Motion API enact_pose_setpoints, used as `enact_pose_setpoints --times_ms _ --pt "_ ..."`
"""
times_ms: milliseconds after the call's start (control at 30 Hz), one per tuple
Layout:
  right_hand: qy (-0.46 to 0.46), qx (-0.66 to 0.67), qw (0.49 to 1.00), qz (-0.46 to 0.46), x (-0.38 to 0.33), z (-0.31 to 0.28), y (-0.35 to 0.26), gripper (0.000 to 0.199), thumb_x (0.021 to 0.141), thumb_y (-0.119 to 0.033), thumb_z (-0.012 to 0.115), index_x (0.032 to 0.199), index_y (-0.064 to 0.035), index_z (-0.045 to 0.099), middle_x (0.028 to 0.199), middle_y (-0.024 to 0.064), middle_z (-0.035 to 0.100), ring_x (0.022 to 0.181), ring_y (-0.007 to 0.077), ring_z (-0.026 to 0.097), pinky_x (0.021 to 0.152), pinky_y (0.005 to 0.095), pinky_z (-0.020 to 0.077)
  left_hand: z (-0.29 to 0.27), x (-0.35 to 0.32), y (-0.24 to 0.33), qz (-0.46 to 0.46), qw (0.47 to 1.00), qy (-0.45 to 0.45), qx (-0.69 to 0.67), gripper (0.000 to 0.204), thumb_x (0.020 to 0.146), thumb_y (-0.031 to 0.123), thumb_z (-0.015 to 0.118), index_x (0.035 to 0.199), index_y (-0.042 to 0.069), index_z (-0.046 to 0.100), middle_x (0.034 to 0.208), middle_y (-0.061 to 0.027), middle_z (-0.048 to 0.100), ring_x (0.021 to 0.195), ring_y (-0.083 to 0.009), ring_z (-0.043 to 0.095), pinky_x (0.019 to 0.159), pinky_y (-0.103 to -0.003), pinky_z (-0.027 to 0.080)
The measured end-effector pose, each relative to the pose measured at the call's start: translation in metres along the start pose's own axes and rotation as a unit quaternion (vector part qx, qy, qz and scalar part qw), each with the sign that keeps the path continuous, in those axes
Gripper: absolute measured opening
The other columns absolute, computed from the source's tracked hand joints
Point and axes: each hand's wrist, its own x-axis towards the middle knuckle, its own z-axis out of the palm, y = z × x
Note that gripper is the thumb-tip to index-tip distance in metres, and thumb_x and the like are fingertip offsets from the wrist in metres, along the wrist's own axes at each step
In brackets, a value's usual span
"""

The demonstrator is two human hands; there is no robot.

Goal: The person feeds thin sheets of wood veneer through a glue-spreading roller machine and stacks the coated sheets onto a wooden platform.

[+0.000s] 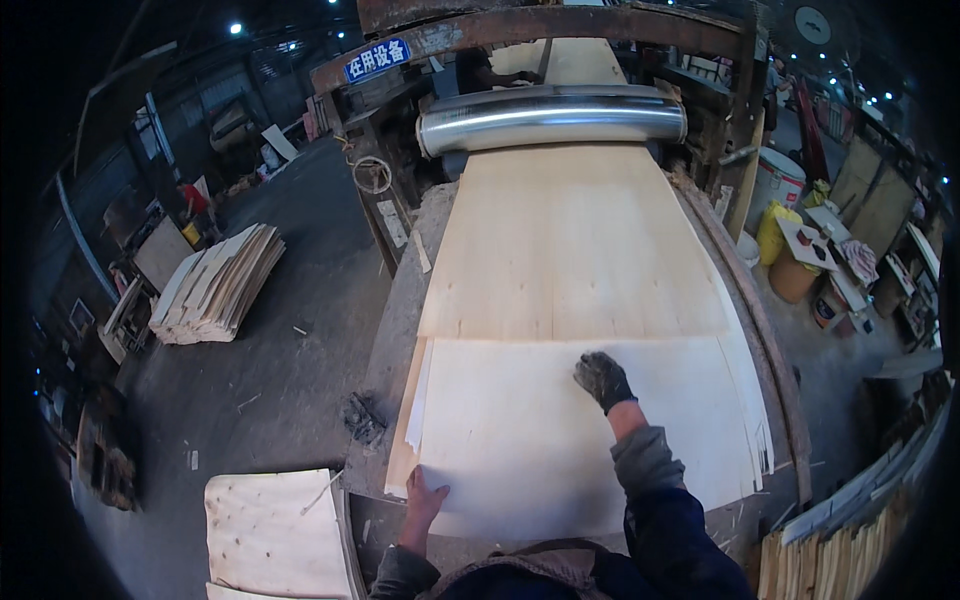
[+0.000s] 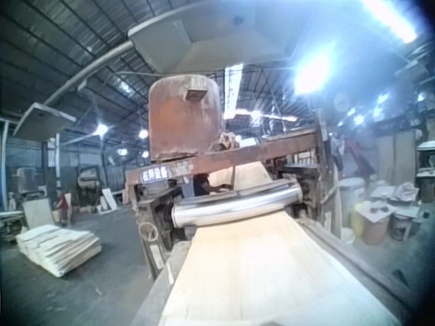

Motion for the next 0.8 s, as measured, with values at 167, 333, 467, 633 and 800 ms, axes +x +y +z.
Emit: enact_pose_setpoints --times_ms 167,333,467,633,800 --pt "0.019 -0.08 0.995 0.061 -0.096 -0.012 0.056 0.032 0.087 -0.022 0.047 0.114 -0.0037 0.047 0.105 0.0174 0.054 0.097 0.0339 0.053 0.086 0.0497 0.0444 0.003 0.005 -0.034 -0.025 0.99 -0.005 -0.136 0.076 0.062 0.012 0.071 0.125 -0.004 0.033 0.121 -0.023 0.042 0.113 -0.0327 0.041 0.093 -0.038 0.037" --pt "-0.071 -0.036 0.978 0.193 -0.201 -0.029 0.082 0.029 0.086 -0.013 0.05 0.112 -0.0021 0.044 0.109 0.0197 0.052 0.105 0.0373 0.05 0.091 0.0507 0.0406 -0.021 0.006 -0.006 -0.069 0.95 -0.017 -0.305 0.058 0.065 -0.006 0.06 0.12 -0.001 0.041 0.11 -0.0145 0.052 0.104 -0.0227 0.05 0.085 -0.031 0.042" --pt "-0.093 0.015 0.952 0.292 -0.26 -0.018 0.09 0.029 0.087 -0.018 0.048 0.111 -0.0023 0.047 0.108 0.0201 0.053 0.099 0.0367 0.053 0.089 0.0463 0.0426 -0.04 0.01 0.005 -0.011 0.93 -0.021 -0.366 0.051 0.067 -0.01 0.055 0.116 0.001 0.043 0.105 -0.0131 0.055 0.095 -0.0205 0.054 0.079 -0.03 0.045" --pt "-0.019 -0.039 0.96 0.275 -0.297 -0.03 0.091 0.032 0.089 -0.028 0.046 0.105 0.0001 0.05 0.106 0.018 0.056 0.098 0.031 0.054 0.086 0.0403 0.0439 -0.099 -0.001 0.077 -0.049 0.866 -0.091 -0.49 0.047 0.071 -0.013 0.049 0.116 0.0 0.043 0.097 -0.0113 0.059 0.088 -0.0172 0.057 0.074 -0.028 0.047" --pt "0.025 0.007 0.944 0.328 -0.308 -0.07 0.084 0.03 0.088 -0.029 0.05 0.098 -0.0015 0.055 0.079 0.0093 0.058 0.078 0.0251 0.057 0.085 0.0425 0.0447 -0.132 0.0 0.105 -0.01 0.799 -0.135 -0.585 0.049 0.072 -0.013 0.045 0.119 -0.001 0.043 0.102 -0.0139 0.06 0.09 -0.0193 0.058 0.078 -0.029 0.048"
